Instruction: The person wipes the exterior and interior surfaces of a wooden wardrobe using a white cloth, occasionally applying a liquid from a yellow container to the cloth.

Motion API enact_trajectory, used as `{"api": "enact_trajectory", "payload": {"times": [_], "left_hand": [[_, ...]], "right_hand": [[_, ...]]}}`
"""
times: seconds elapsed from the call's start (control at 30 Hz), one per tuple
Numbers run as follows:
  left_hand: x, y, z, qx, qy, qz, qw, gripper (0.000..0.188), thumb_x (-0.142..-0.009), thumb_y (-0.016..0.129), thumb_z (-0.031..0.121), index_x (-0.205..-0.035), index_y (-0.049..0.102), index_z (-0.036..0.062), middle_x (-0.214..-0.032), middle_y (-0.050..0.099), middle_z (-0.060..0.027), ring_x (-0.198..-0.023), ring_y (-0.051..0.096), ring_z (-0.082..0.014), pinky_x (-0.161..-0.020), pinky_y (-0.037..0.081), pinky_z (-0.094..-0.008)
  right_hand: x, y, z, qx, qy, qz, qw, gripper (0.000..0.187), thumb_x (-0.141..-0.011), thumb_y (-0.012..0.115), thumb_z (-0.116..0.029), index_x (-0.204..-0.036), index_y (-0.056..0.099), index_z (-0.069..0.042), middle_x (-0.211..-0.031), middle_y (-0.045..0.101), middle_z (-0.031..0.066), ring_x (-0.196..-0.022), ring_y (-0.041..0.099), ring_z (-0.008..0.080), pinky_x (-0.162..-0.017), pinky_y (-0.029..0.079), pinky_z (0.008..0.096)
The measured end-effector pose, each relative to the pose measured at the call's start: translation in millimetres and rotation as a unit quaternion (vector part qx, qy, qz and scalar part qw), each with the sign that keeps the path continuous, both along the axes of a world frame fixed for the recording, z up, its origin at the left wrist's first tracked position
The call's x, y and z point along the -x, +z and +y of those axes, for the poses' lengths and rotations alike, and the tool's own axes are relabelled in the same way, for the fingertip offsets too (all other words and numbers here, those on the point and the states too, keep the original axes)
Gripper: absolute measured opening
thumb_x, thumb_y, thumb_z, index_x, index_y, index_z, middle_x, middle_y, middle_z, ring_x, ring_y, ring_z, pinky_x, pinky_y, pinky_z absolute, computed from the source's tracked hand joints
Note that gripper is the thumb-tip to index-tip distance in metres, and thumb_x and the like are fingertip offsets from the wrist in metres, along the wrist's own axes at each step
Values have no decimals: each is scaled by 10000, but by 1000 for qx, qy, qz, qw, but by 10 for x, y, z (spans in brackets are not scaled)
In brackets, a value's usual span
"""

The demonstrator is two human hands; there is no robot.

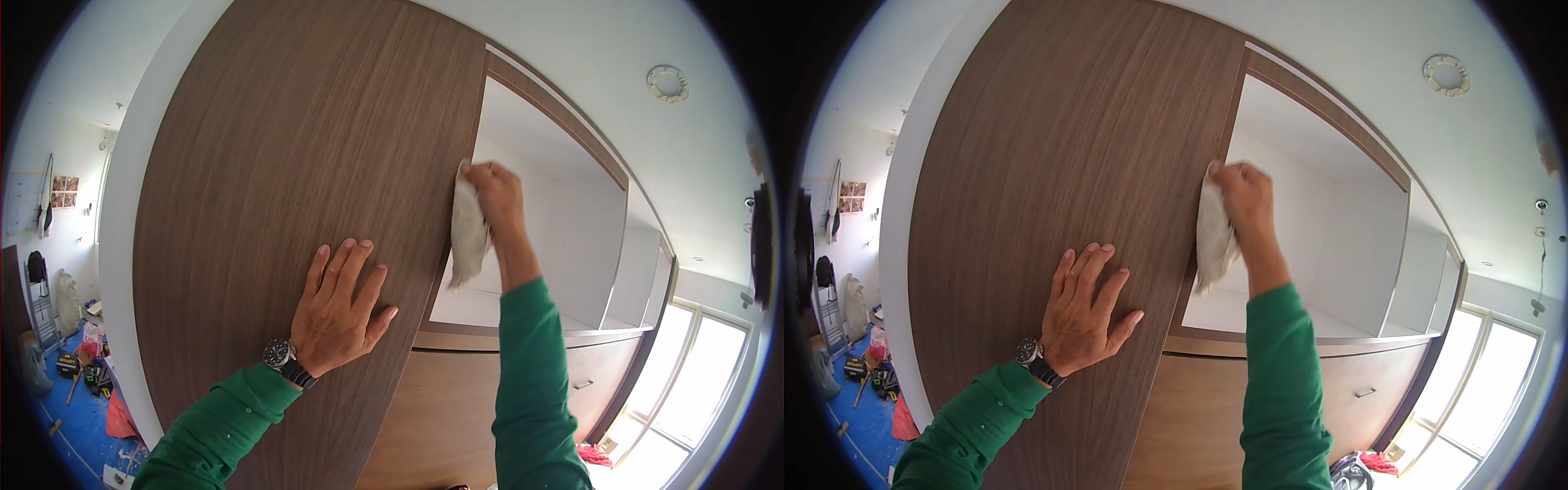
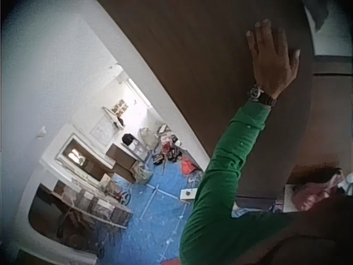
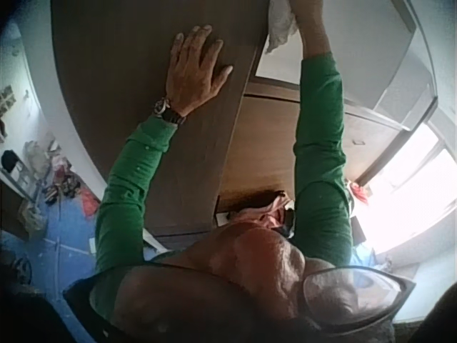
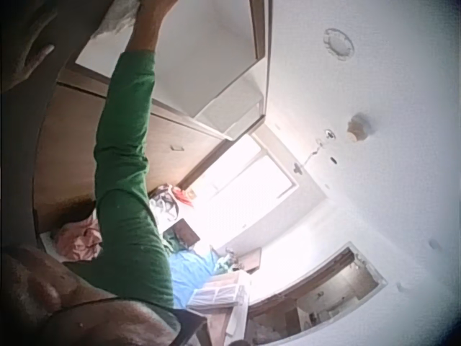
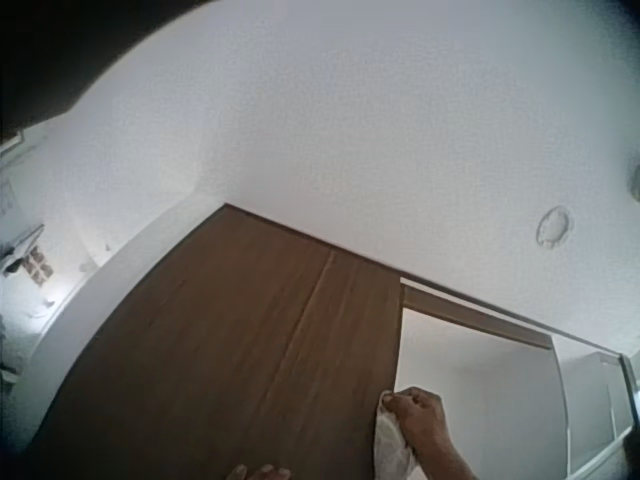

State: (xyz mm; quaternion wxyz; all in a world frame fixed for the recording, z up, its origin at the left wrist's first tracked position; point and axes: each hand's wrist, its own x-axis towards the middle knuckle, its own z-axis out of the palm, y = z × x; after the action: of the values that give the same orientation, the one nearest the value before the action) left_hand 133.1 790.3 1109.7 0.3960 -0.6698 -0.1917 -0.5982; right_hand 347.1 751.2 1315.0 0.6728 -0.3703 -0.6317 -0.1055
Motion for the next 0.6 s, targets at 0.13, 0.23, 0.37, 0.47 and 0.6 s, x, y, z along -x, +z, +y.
{"api": "enact_trajectory", "payload": {"times": [0.13,0.23,0.37,0.47,0.6], "left_hand": [[-32,19,19,1,-2,9,1000,577,-900,725,432,-1318,570,65,-1499,442,-235,-1410,425,-418,-1188,281,-599],[-41,20,23,6,-11,17,1000,577,-904,722,434,-1319,571,63,-1499,445,-240,-1418,418,-418,-1193,270,-610],[-23,15,61,12,-34,23,999,584,-905,721,439,-1322,568,61,-1499,447,-246,-1431,407,-418,-1200,254,-623],[23,-21,53,27,-35,27,999,611,-902,725,441,-1348,546,64,-1504,442,-248,-1437,401,-416,-1209,242,-622],[-37,-58,80,24,-58,33,997,635,-902,721,442,-1376,523,69,-1514,435,-248,-1442,398,-414,-1215,228,-624]], "right_hand": [[-140,874,129,-34,-22,-22,999,337,-827,762,-264,-924,750,58,-872,736,179,-776,692,239,-741,541,381],[-130,1475,103,-5,-54,-4,999,258,-882,744,-228,-931,752,25,-899,723,127,-776,679,218,-684,535,386],[-63,2021,150,-8,7,47,999,281,-882,741,-207,-995,723,50,-921,712,158,-777,690,251,-651,546,401],[245,2034,4,-27,-12,54,998,286,-876,740,-183,-1030,695,53,-929,704,160,-748,684,255,-627,550,404],[-22,2633,156,-48,15,67,996,316,-867,741,-167,-1050,669,80,-948,707,178,-789,694,294,-674,551,434]]}}
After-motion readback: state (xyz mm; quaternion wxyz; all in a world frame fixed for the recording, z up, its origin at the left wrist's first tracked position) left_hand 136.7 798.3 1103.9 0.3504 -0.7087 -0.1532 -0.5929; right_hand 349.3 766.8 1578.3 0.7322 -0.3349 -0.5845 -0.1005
